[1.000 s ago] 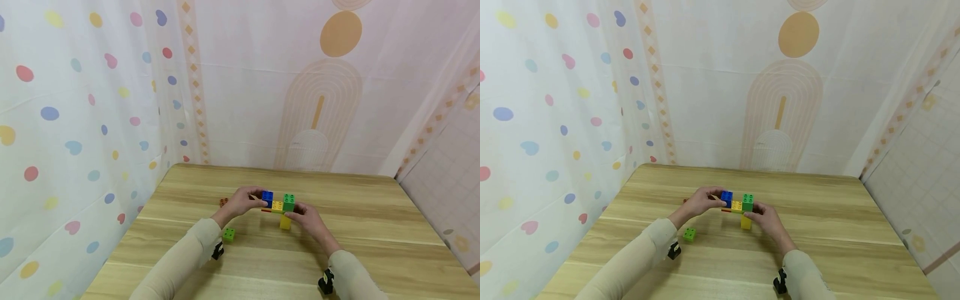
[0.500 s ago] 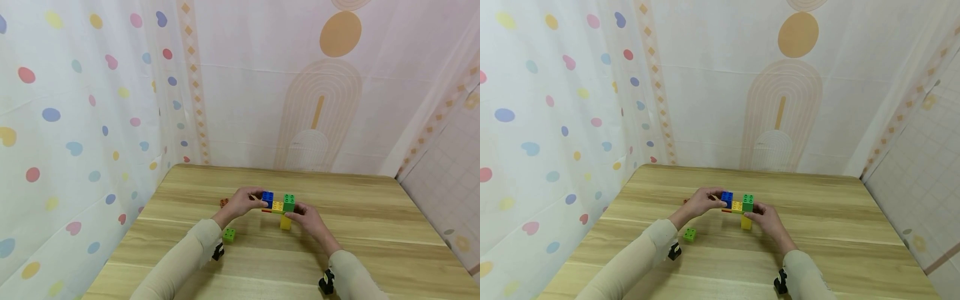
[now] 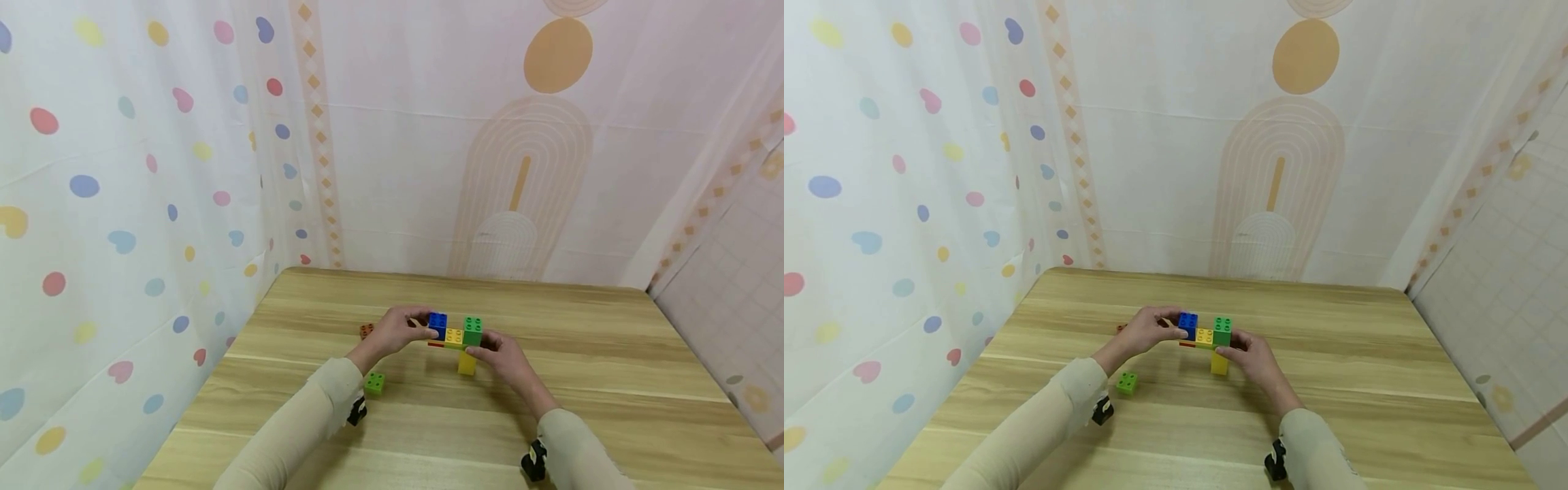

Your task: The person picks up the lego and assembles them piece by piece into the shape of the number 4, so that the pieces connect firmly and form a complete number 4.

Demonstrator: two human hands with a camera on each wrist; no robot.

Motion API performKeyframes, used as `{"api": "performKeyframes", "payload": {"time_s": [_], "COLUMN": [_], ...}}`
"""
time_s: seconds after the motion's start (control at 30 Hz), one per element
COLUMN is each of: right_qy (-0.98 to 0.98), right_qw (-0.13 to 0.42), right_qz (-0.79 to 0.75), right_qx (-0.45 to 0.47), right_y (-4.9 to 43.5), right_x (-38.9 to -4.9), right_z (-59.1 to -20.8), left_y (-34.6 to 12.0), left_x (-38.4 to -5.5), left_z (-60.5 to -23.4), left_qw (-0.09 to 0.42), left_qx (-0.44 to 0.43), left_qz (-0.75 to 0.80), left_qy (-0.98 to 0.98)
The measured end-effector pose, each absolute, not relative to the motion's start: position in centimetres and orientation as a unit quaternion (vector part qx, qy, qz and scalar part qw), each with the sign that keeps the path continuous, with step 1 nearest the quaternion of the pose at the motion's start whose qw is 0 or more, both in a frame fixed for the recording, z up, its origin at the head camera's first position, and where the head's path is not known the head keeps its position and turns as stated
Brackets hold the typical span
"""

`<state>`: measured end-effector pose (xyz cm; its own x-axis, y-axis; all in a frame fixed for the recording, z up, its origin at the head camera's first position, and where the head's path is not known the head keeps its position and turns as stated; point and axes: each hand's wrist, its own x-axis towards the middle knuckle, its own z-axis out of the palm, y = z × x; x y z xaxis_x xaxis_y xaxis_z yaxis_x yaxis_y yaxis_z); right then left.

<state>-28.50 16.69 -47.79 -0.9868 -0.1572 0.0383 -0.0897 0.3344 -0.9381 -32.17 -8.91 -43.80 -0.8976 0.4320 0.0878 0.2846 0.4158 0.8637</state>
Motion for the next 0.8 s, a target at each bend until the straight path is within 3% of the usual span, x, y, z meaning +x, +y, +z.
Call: {"api": "performKeyframes", "payload": {"time_s": [0.8], "right_qy": [0.815], "right_qw": [0.027], "right_qz": [-0.573], "right_qx": [-0.078], "right_y": [16.60], "right_x": [-28.36], "right_z": [-47.78], "left_y": [-8.80], "left_x": [-32.23], "left_z": [-43.89], "left_qw": [0.072], "left_qx": [0.211], "left_qz": [0.484], "left_qy": [0.846]}}
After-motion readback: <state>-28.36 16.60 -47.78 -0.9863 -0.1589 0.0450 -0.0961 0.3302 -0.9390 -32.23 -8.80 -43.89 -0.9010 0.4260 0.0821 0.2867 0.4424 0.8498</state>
